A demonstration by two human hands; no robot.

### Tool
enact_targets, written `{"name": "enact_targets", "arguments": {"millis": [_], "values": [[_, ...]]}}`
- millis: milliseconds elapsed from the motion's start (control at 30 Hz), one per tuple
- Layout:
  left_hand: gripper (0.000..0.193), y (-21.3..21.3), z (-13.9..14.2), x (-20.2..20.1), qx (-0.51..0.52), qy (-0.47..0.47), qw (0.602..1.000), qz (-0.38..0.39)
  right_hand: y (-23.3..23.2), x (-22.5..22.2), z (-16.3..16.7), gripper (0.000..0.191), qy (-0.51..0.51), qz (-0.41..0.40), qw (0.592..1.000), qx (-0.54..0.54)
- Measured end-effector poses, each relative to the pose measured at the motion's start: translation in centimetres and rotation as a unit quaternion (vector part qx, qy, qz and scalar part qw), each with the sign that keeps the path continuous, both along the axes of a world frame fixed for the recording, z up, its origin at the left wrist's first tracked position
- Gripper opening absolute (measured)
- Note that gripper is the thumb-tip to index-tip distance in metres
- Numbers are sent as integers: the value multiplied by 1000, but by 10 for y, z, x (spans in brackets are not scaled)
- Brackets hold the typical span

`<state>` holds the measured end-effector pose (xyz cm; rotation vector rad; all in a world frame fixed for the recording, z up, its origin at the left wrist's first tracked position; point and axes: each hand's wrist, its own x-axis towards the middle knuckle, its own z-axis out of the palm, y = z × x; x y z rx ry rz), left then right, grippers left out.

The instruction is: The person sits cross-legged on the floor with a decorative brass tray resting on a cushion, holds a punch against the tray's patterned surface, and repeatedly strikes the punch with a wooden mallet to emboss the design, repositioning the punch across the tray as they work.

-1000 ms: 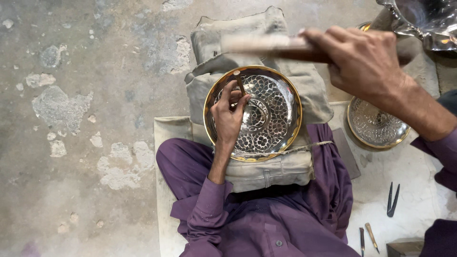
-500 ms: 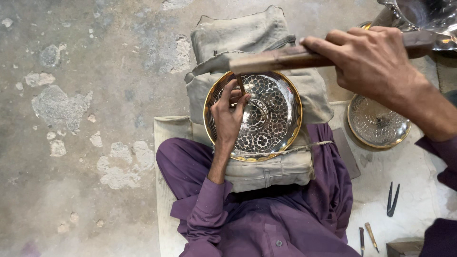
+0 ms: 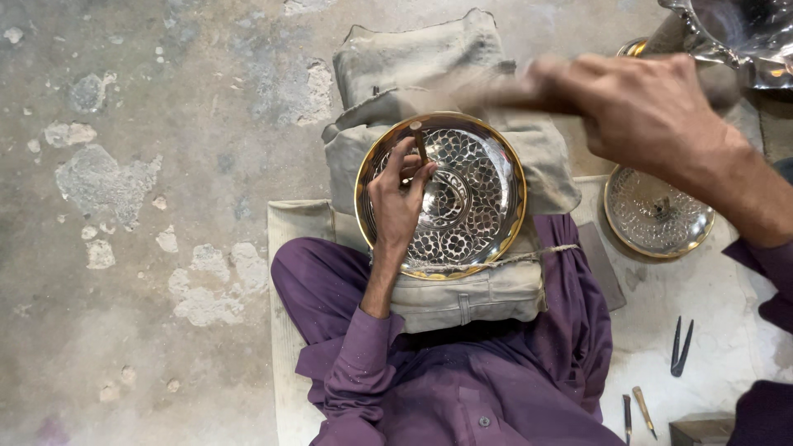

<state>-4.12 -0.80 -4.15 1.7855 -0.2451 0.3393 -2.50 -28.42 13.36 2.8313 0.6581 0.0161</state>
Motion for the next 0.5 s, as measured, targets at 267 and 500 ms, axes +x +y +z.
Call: {"name": "enact_targets", "arguments": {"millis": [267,500], "values": [[40,0,-2,0,-7,-3,1000,-6,7,-6,-10,63,-67,17,998,5],[44,2,-2,-1,-22,-4,1000,-20,3,-5,-4,71,-41,6,991,125]]}}
